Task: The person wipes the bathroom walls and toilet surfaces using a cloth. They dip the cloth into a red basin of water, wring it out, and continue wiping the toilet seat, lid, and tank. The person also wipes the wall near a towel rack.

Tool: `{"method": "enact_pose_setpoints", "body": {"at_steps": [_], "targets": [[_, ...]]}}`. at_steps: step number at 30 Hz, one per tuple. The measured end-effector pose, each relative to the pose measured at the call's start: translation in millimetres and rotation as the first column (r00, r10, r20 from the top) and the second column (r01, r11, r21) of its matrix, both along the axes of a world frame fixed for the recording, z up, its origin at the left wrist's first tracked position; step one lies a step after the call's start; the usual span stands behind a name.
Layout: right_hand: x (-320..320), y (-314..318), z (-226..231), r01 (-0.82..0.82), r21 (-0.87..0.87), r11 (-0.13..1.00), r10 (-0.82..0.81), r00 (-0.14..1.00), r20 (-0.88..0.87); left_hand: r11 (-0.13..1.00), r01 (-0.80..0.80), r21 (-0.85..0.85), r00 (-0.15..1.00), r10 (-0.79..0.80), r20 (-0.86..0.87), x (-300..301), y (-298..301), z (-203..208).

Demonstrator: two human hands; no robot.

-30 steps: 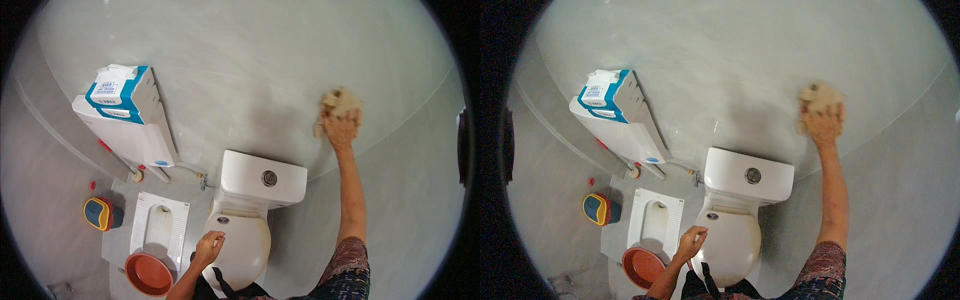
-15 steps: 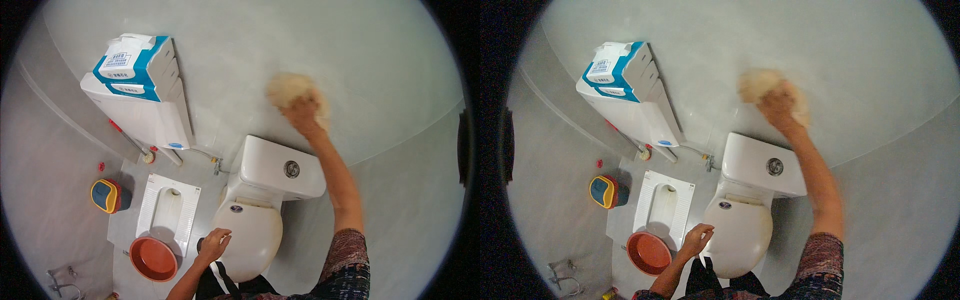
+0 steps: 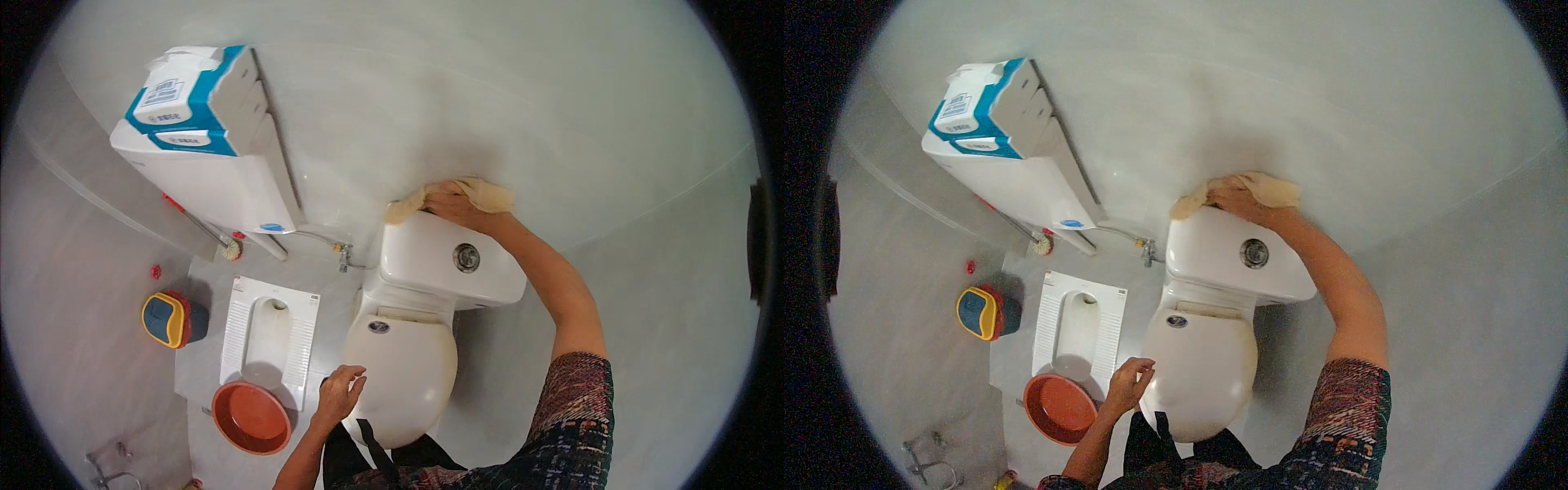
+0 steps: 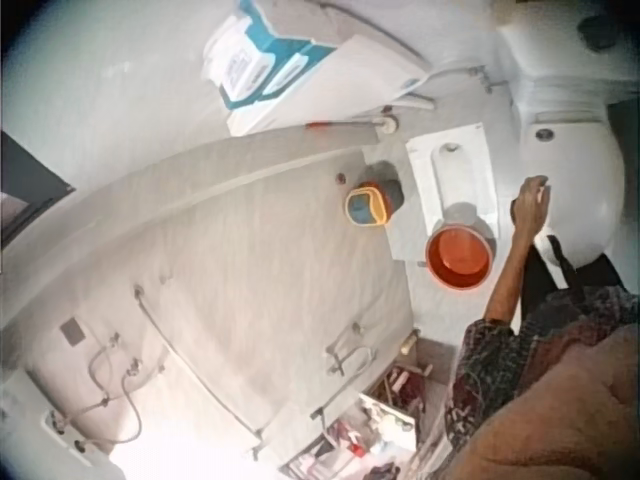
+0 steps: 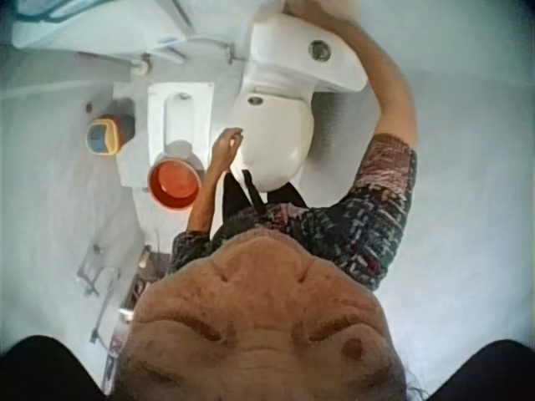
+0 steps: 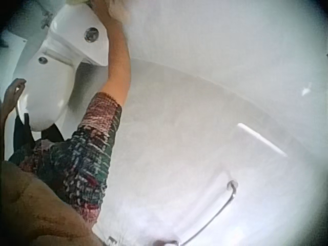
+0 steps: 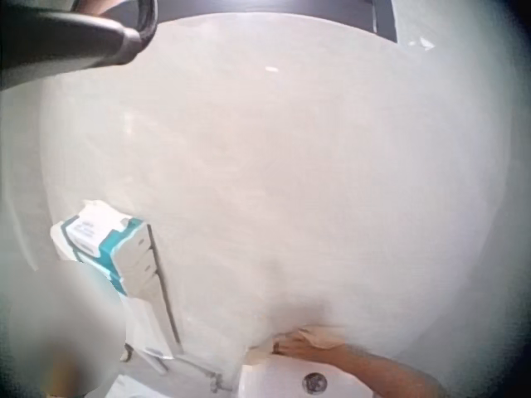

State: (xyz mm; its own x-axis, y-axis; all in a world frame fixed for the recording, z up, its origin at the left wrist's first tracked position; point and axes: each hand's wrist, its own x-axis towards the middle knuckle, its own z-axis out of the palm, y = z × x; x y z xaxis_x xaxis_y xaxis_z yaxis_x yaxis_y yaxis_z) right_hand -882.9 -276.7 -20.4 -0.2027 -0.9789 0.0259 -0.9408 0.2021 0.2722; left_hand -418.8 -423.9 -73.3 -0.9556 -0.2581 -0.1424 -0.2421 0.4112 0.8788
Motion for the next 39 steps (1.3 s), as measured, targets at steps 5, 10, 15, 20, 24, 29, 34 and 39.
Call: {"method": "enact_pose_setpoints", "body": {"at_steps": [5, 10, 15, 20, 24, 29, 34, 39], "targets": [[69.8, 15.3, 66.1, 0.054, 0.267, 0.962, 0.069, 0.900, -0.429, 1.000, 0.025, -0.005, 1.000, -0.025, -0.004, -9.9, 11.7, 7.9], [68.5, 88.7, 31.7, 0.148, -0.109, 0.983, -0.154, 0.987, -0.054, 0.997, 0.064, -0.040, 0.998, -0.065, -0.013, -22.2, 18.8, 1.8], [94.8, 137.0, -3.0, 0.629, -0.467, 0.622, -0.522, 0.777, 0.351, 0.984, -0.120, -0.129, 0.984, 0.101, -0.144, -72.5, 11.9, 2.0], [114.7, 125.7, -26.1, 0.701, -0.596, 0.391, -0.705, 0.645, 0.297, 0.964, -0.253, -0.077, 0.929, 0.220, -0.297, -164.0, -0.8, 25.7], [105.7, 111.0, -33.0, 0.733, -0.550, 0.400, -0.637, 0.654, 0.408, 0.956, -0.283, 0.074, 0.937, 0.292, -0.191, -211.4, 5.8, 27.4], [107.9, 34.8, 1.1, 0.663, -0.452, 0.597, -0.275, 0.698, 0.662, 0.934, -0.231, 0.274, 0.952, 0.275, -0.135, -219.5, -1.9, 8.2], [144.2, -73.0, 5.4, 0.556, -0.419, 0.717, -0.199, 0.740, 0.642, 0.947, -0.199, 0.254, 0.962, 0.237, -0.132, -221.5, 5.8, 11.2], [186.7, -92.7, 11.6, 0.533, -0.307, 0.788, -0.173, 0.671, 0.721, 0.921, -0.064, 0.384, 0.995, 0.088, -0.047, -215.2, -8.7, 10.4]]}}
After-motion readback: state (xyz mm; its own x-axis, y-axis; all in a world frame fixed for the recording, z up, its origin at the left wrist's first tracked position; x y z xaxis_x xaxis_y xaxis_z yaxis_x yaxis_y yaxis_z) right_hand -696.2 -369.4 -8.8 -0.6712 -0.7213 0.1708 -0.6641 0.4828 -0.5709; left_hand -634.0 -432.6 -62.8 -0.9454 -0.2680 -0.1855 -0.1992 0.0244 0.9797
